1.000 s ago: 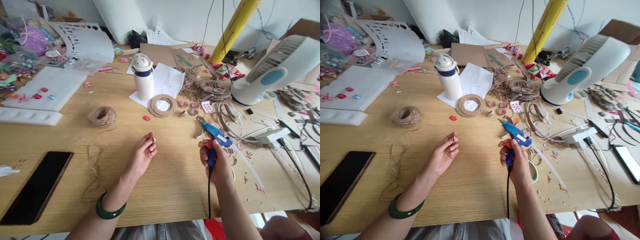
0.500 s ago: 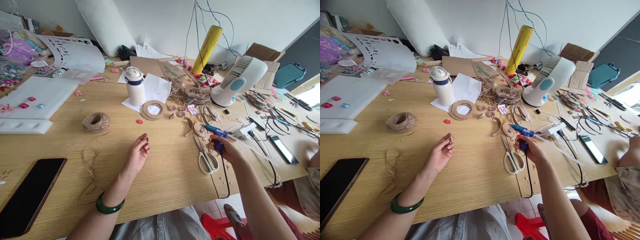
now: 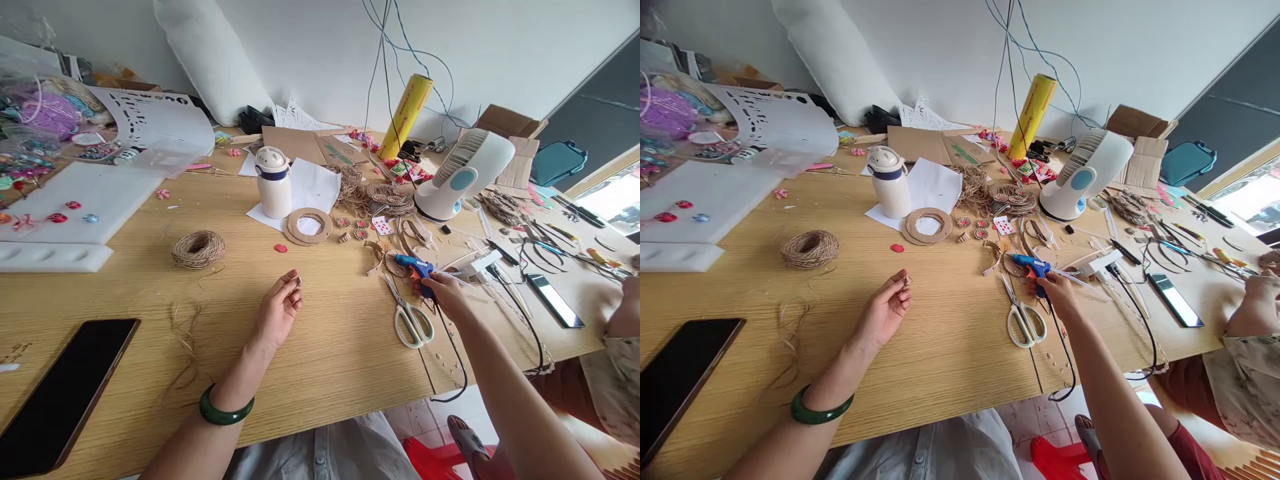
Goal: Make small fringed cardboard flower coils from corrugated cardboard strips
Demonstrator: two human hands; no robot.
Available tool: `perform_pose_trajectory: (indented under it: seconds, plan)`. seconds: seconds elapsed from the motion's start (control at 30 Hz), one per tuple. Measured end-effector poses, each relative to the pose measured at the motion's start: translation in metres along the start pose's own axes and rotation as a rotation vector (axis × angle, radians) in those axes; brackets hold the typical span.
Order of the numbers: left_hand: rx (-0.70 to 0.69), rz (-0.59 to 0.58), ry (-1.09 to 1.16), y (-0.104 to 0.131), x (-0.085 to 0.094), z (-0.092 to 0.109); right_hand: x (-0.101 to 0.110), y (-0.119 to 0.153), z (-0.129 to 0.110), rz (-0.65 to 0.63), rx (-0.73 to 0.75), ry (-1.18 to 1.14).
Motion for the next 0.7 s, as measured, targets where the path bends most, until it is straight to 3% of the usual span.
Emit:
perform_pose_trajectory:
  seconds: [0.13, 0.23, 0.3, 0.5, 0.57, 0.7]
  plan:
    - [0.002, -0.003, -0.002, 0.0, 0.0, -0.001, 0.013, 0.008, -0.018, 0.165, 0.153, 0.233]
    - [0.005, -0.011, 0.002, 0.0, -0.001, -0.002, 0.004, 0.022, -0.034, 0.179, 0.275, 0.344]
    - [0.007, -0.016, 0.003, 0.0, -0.001, -0.002, -0.018, 0.033, -0.04, 0.081, 0.367, 0.414]
    - [0.013, -0.063, 0.076, 0.002, -0.006, 0.005, -0.118, 0.072, -0.035, -0.358, 0.622, 0.329]
    - [-0.013, -0.106, 0.093, 0.005, -0.009, 0.011, -0.147, 0.084, -0.032, -0.428, 0.694, 0.391]
    - [-0.016, -0.214, 0.077, 0.015, -0.019, 0.019, -0.179, 0.095, -0.032, -0.541, 0.745, 0.524]
Point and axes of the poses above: each hand's wrist, its own y-axis away from the middle knuckle, its own x-axis out of the back of the hand, z = x × y, the point moved 6 cm from there along -y, towards the middle knuckle, and after that the axes turned 12 degrees about -y, right-handed, at the moved point
